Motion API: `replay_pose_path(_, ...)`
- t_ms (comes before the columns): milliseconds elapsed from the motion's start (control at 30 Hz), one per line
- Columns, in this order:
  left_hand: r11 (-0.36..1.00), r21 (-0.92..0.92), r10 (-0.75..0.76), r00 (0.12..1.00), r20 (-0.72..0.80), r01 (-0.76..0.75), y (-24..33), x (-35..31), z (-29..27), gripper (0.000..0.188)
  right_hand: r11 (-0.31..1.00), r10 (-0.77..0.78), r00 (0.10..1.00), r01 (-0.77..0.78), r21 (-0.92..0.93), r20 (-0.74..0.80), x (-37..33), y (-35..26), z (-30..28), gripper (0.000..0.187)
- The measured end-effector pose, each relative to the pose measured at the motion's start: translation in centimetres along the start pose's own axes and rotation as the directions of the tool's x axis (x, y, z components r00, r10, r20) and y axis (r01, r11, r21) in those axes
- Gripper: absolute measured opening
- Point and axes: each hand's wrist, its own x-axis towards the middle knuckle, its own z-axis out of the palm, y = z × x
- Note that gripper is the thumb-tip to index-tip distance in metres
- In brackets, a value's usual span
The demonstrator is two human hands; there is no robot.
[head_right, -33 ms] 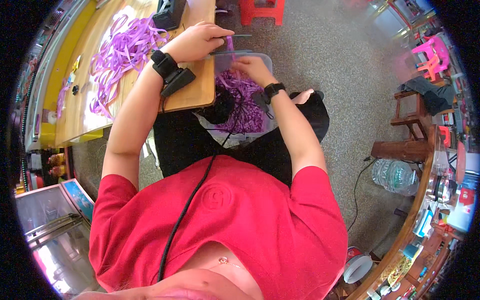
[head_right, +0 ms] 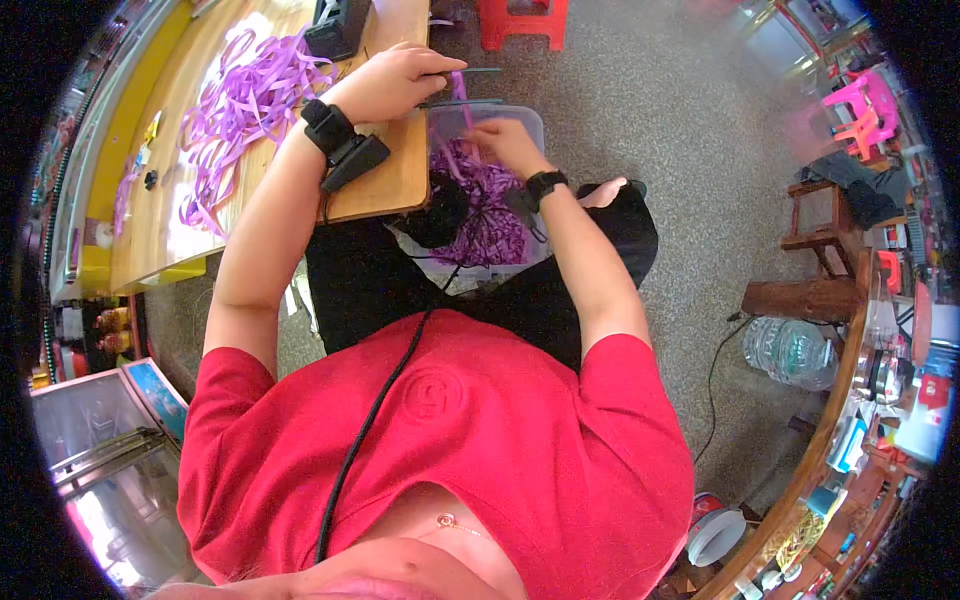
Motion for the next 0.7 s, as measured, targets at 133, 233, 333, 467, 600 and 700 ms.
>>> replay_pose_path(133, 0.998, -0.038, -0.040, 0.998, 0.042, 0.041, 0.4, -0.2, -0.4, 0.033, 0.992, 0.118, 0.990, -0.122, -0.040, -0.083, -2.2, 5.0, 1.2, 0.020)
replay_pose_path(233, 0.997, -0.050, -0.056, 0.997, 0.050, 0.058, 0.3, -0.2, -0.3, 0.033, 0.943, 0.301, 0.946, -0.277, 0.184, -0.116, -4.4, 6.7, 2.8, 0.023)
replay_pose_path(333, 0.999, -0.035, -0.032, 0.999, 0.001, 0.032, -0.1, -0.2, -0.1, 0.031, 0.914, 0.363, 0.929, -0.341, 0.220, -0.070, -6.6, 7.0, 4.4, 0.021)
replay_pose_path(467, 0.982, -0.075, -0.170, 0.984, 0.056, 0.174, 0.1, 0.2, -0.1, 0.031, 0.879, 0.449, 0.888, -0.459, 0.128, 0.100, -8.8, 6.9, 5.6, 0.017)
replay_pose_path(600, 0.996, -0.007, -0.090, 0.996, 0.010, 0.090, 1.9, -0.7, -0.8, 0.032, 0.872, 0.480, 0.865, -0.488, 0.026, 0.145, -11.0, 5.9, 6.2, 0.018)
replay_pose_path(700, 0.996, 0.055, 0.072, 0.993, -0.089, -0.067, 5.5, -2.6, -3.0, 0.032, 0.851, 0.520, 0.835, -0.524, -0.027, 0.178, -12.5, 5.2, 6.1, 0.021)
